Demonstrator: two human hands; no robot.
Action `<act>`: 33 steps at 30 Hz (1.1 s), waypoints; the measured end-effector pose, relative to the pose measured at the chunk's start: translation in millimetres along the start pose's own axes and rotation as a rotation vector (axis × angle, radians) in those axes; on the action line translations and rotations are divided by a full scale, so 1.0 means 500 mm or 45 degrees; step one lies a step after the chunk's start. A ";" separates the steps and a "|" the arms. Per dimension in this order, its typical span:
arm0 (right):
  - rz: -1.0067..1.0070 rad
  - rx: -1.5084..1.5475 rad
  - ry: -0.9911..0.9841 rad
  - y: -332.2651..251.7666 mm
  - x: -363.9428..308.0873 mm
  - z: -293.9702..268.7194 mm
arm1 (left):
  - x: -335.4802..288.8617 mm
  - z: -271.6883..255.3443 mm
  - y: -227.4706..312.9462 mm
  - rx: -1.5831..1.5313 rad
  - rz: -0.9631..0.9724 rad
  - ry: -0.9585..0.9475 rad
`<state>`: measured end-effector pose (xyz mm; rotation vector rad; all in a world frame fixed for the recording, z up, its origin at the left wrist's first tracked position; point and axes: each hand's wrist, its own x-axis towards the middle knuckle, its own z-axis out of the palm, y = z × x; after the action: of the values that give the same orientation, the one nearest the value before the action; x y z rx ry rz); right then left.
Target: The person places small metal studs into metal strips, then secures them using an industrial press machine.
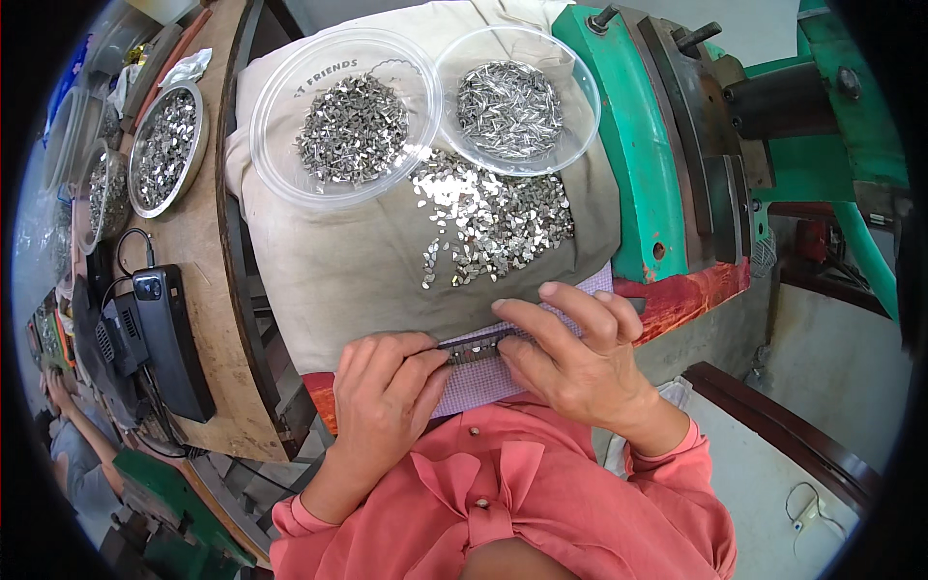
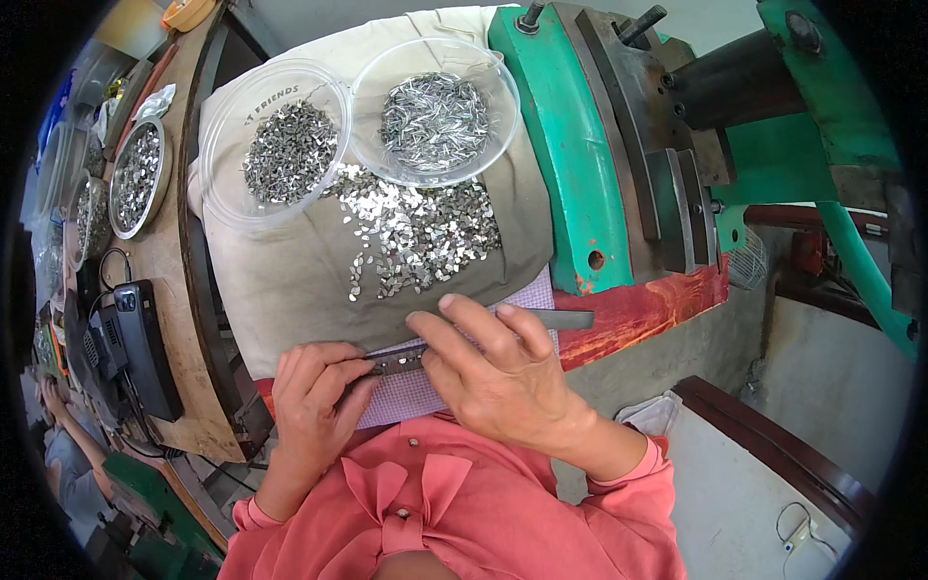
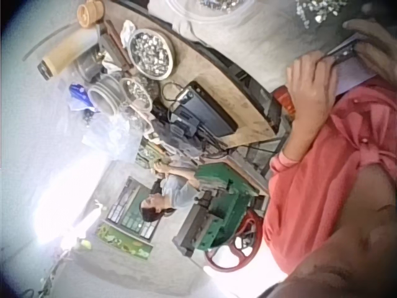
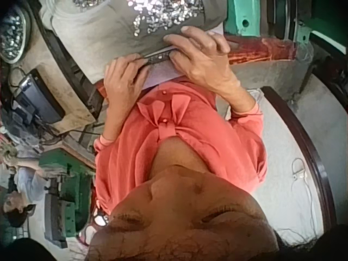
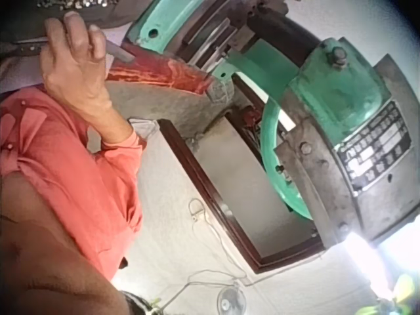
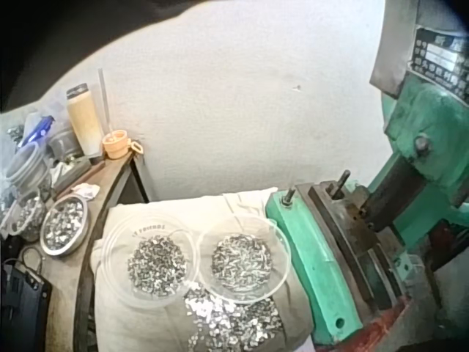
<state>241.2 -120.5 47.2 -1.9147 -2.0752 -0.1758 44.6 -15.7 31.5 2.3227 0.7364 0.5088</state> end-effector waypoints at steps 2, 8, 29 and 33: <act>-0.035 0.000 -0.026 0.003 0.005 0.000 | 0.003 0.000 0.001 0.023 0.049 0.015; 0.120 0.279 0.036 0.034 0.043 0.000 | 0.000 0.008 0.003 0.070 0.118 0.062; 0.032 0.288 -0.116 0.062 0.070 0.033 | -0.007 0.010 -0.009 -0.058 0.008 0.015; 0.064 0.312 -0.105 0.066 0.062 0.018 | -0.006 0.011 -0.006 -0.067 -0.015 0.026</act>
<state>270.9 -85.2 44.1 -1.8494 -1.9917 0.1645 43.9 -18.2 24.8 2.2665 0.7369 0.5414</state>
